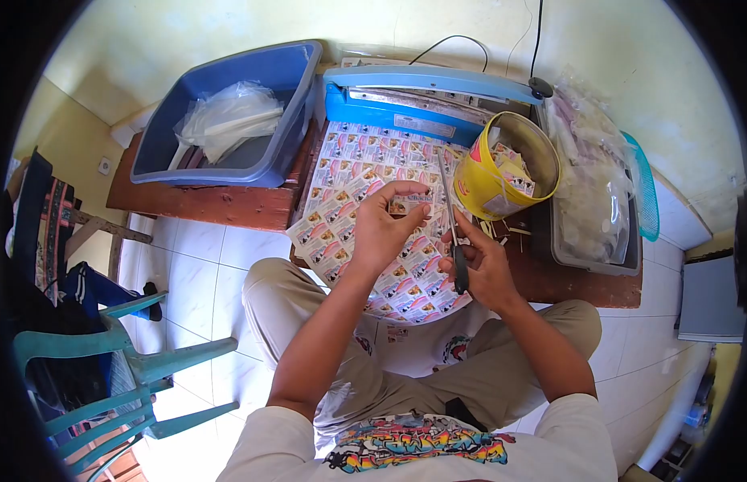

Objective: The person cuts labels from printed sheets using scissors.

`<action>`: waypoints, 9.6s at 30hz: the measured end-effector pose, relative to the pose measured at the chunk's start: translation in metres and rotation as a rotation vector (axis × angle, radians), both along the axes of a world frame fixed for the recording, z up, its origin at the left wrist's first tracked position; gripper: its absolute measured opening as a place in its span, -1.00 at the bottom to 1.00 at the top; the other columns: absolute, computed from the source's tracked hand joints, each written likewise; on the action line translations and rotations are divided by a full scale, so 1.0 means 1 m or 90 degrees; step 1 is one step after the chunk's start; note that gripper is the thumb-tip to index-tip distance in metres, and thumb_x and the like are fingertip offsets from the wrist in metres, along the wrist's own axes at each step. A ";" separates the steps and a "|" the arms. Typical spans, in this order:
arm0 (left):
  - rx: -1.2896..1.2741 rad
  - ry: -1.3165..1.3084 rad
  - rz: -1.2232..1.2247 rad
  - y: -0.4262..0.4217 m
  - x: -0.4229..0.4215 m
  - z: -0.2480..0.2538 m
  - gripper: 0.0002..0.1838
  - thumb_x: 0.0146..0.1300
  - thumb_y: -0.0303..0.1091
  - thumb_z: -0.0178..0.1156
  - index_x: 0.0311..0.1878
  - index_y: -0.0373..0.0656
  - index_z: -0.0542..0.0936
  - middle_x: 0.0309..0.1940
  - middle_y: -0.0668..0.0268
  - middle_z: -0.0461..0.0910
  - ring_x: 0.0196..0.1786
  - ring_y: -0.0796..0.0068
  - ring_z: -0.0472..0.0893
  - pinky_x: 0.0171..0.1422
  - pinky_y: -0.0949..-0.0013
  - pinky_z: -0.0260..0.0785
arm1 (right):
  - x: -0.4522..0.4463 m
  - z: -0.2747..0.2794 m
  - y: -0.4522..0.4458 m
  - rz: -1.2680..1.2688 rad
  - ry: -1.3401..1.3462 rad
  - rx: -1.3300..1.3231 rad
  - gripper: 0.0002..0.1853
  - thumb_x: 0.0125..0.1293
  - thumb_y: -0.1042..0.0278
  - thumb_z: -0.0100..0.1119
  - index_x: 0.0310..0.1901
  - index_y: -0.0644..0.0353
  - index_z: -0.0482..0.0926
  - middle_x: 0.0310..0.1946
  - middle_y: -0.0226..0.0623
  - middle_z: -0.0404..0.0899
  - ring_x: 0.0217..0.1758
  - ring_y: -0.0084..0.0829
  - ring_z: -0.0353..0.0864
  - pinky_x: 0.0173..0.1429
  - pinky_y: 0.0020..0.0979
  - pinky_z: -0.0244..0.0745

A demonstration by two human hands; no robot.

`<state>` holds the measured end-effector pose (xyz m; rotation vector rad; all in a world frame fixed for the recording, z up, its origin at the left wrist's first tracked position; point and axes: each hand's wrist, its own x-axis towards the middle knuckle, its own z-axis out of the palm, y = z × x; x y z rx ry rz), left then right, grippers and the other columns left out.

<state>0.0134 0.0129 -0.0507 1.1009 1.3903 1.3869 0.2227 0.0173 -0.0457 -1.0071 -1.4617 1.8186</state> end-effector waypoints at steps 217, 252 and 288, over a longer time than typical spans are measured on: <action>0.063 -0.169 0.007 0.010 0.001 -0.009 -0.74 0.34 -0.63 0.36 0.08 -0.37 0.66 -0.25 0.21 0.75 -0.23 0.52 0.77 -0.09 0.45 0.70 | -0.004 0.023 -0.008 0.070 -0.011 -0.020 -0.05 0.25 0.53 0.54 0.62 0.14 0.22 0.31 -0.27 0.46 -0.04 -0.57 0.59 -0.04 -0.52 0.64; 0.034 -0.173 -0.029 0.009 0.005 -0.006 -0.72 0.33 -0.62 0.39 0.08 -0.38 0.67 -0.18 0.24 0.72 -0.16 0.55 0.73 0.01 0.40 0.74 | -0.002 0.016 -0.005 0.044 -0.011 -0.049 -0.03 0.24 0.58 0.53 0.64 0.09 0.20 0.30 -0.31 0.43 0.07 -0.54 0.59 0.03 -0.51 0.64; 0.010 -0.137 -0.062 0.006 0.005 -0.007 -0.71 0.34 -0.59 0.40 0.12 -0.36 0.68 -0.17 0.21 0.75 -0.17 0.53 0.75 0.00 0.45 0.66 | -0.001 0.017 -0.006 0.032 -0.008 -0.049 -0.04 0.24 0.52 0.55 0.63 0.03 0.24 0.18 -0.34 0.44 -0.02 -0.56 0.61 -0.21 -0.57 0.64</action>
